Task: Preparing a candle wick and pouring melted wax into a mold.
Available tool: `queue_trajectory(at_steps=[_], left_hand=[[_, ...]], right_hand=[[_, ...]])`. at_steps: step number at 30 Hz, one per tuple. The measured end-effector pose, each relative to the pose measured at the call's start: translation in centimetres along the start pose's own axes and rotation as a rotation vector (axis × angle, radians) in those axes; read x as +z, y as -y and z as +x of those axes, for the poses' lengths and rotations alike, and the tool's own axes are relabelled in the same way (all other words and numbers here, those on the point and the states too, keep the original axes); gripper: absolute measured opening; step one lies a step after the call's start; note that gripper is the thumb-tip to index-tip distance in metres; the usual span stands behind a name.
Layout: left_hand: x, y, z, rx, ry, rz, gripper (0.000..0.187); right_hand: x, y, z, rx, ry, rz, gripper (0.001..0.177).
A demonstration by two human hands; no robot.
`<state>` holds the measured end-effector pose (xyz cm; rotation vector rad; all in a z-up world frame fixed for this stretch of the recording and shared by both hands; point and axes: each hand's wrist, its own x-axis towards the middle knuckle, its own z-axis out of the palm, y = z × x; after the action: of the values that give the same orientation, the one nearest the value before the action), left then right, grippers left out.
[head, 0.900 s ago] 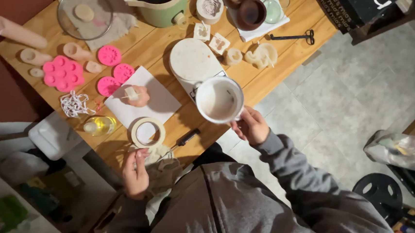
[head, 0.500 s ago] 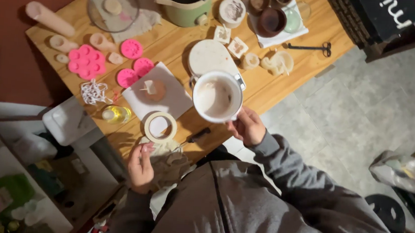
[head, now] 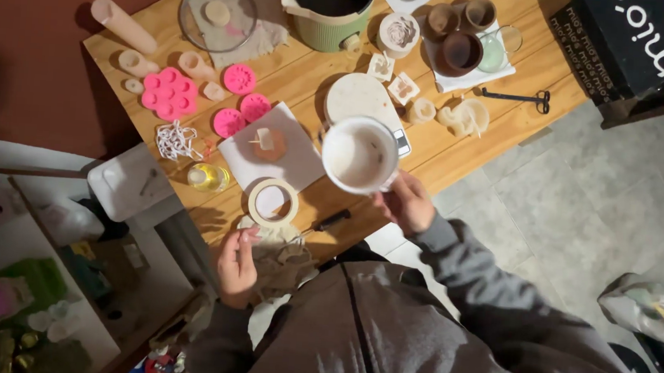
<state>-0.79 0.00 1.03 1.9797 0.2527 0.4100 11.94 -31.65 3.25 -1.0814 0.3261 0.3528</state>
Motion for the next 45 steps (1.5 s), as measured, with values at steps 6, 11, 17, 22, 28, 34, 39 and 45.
queue_trajectory(at_steps=[6,11,17,22,28,34,39,45], left_hand=[[-0.5,0.1,-0.2,-0.021,-0.045,-0.011,0.019],[-0.8,0.3,-0.6,-0.020,-0.027,-0.081,0.023],[-0.6,0.2,-0.1,0.003,-0.015,-0.060,0.021],[0.7,0.8,0.0,-0.051,-0.031,-0.120,0.023],[8.2,-1.6,3.2,-0.645,0.112,-1.103,0.023],[10.9,-3.4,5.6,-1.157,0.208,-1.665,0.062],[8.2,-9.4,6.8,-1.140,0.373,-1.816,0.056],[9.5,-7.1,6.6,-0.833,0.647,-1.793,0.081]], right_hand=[[-1.8,0.2,-1.5,0.047,-0.006,-0.049,0.028],[1.0,-1.1,-1.0,0.067,0.011,-0.034,0.026],[-0.2,-1.7,0.1,0.054,0.051,-0.102,0.031],[0.7,-0.3,-2.0,0.087,0.087,-0.078,0.029],[3.0,-0.8,-2.8,0.058,0.141,-0.049,0.027],[3.7,-2.3,-5.1,0.101,0.209,0.036,0.027],[3.5,-0.2,-6.1,0.215,0.288,-0.001,0.040],[2.6,-0.3,-5.2,0.288,0.307,0.046,0.043]])
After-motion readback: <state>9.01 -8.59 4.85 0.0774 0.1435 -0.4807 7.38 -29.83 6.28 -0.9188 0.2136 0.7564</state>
